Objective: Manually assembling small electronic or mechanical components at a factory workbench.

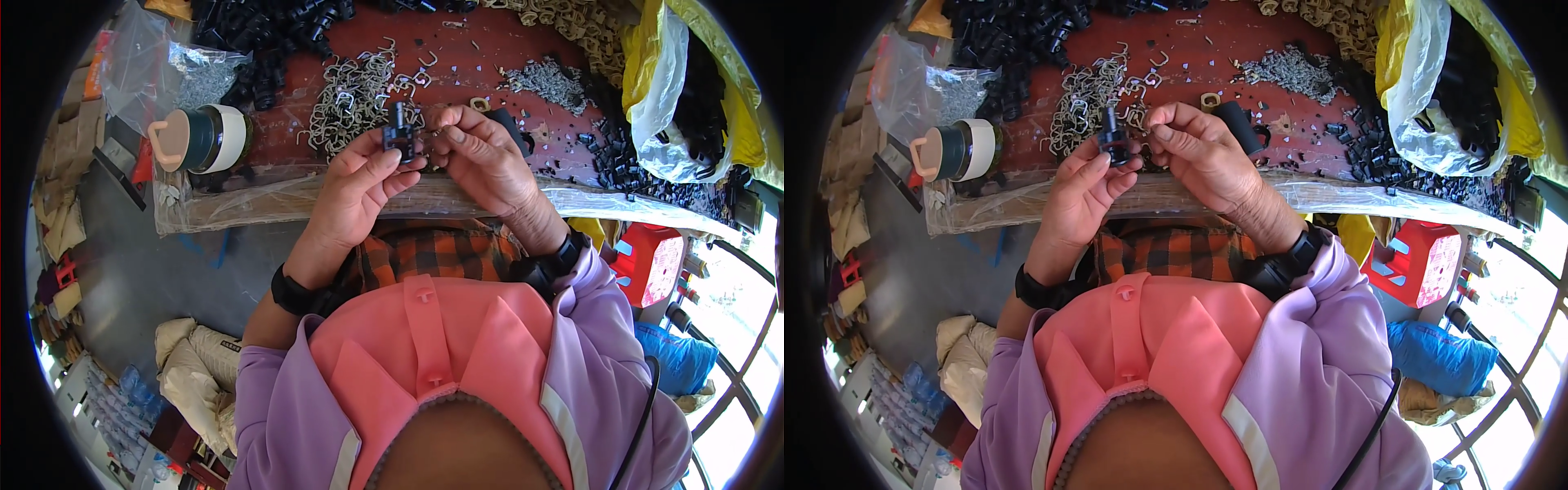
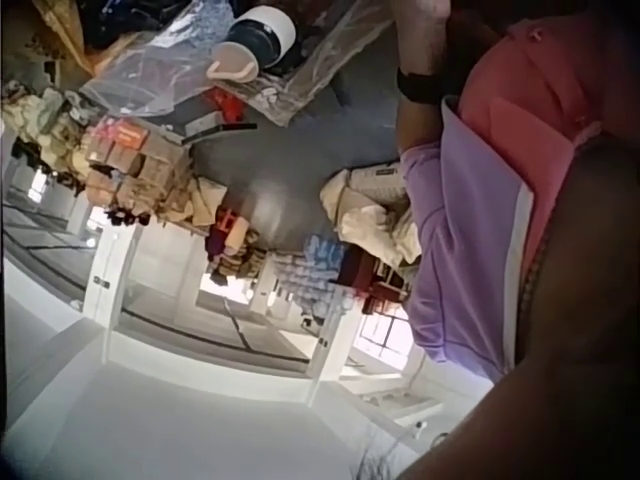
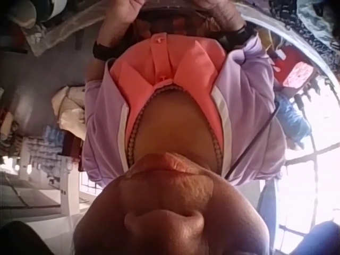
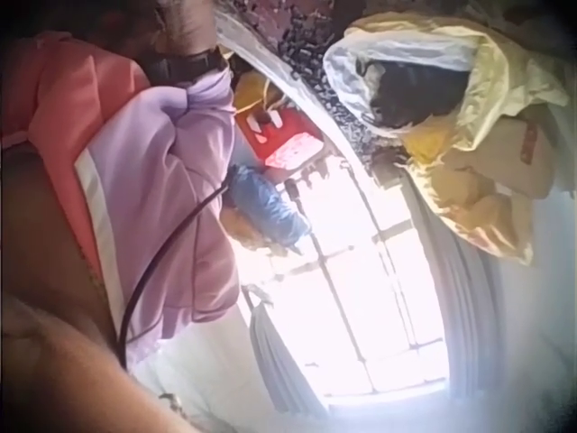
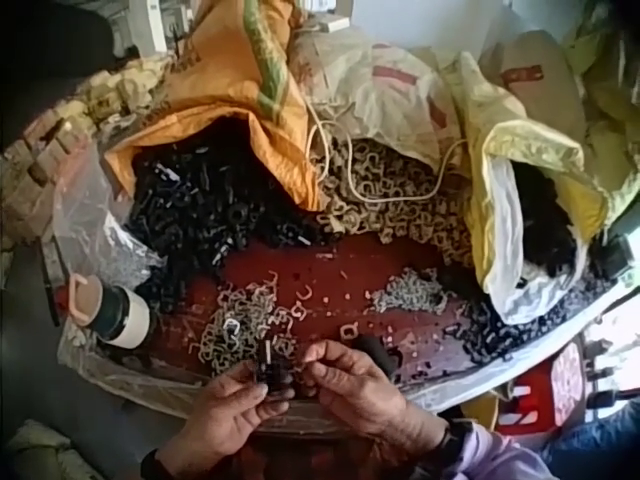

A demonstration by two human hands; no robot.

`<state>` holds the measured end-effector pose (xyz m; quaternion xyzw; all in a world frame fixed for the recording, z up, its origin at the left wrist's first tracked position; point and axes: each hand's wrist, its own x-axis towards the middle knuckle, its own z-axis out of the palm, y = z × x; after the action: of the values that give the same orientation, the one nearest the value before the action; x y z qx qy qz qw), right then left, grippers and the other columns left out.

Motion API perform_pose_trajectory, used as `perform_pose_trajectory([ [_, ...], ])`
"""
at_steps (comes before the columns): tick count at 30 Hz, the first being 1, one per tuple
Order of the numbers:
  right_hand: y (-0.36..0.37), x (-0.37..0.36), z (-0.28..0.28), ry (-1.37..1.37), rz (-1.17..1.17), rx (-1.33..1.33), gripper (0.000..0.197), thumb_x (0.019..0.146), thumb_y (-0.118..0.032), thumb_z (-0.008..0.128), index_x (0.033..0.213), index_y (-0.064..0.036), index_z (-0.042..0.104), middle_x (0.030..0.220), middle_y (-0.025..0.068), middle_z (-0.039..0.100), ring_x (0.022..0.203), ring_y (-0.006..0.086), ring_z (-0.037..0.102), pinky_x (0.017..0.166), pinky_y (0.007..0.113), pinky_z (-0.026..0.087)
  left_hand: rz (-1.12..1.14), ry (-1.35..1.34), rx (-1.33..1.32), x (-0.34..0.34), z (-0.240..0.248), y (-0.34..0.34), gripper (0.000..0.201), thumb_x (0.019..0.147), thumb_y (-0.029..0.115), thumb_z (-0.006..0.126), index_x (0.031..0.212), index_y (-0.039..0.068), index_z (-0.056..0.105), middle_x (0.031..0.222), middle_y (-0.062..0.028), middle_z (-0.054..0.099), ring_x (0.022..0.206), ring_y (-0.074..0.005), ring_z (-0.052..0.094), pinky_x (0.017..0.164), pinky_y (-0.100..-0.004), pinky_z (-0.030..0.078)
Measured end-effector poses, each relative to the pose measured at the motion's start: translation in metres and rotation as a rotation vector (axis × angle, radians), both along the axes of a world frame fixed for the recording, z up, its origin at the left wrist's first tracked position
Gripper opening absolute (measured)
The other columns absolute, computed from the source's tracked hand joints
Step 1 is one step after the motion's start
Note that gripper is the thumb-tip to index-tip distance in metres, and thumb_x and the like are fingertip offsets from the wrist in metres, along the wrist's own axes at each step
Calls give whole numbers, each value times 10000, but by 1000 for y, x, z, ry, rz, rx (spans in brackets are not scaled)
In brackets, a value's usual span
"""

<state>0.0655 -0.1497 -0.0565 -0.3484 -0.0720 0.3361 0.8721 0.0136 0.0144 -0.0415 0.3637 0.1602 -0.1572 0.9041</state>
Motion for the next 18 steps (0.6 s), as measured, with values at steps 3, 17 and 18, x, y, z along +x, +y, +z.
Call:
perform_pose_trajectory([
  [3,0,-4,0,112,30,83,167,797,-138,497,932,-43,474,880,13,444,729,97,401,655,231,336,-22,-38,52,-1,4,-3,203,773,89,537,961,34,485,890,-79,542,770,-154,557,686,-244,462],
  [17,2,-14,8,-208,-13,-72,216,796,-191,500,934,-26,491,1049,61,404,882,144,427,806,306,328,-96,-12,-202,-3,4,0,276,835,198,435,1040,15,457,858,-59,534,652,-108,508,567,-210,431],
  [18,3,-13,8,-323,-24,-102,231,795,-199,502,940,-20,491,1089,74,383,909,156,428,830,318,319,-87,-9,-207,-2,5,0,276,835,198,435,1040,15,457,858,-59,534,652,-108,508,567,-210,431],
])
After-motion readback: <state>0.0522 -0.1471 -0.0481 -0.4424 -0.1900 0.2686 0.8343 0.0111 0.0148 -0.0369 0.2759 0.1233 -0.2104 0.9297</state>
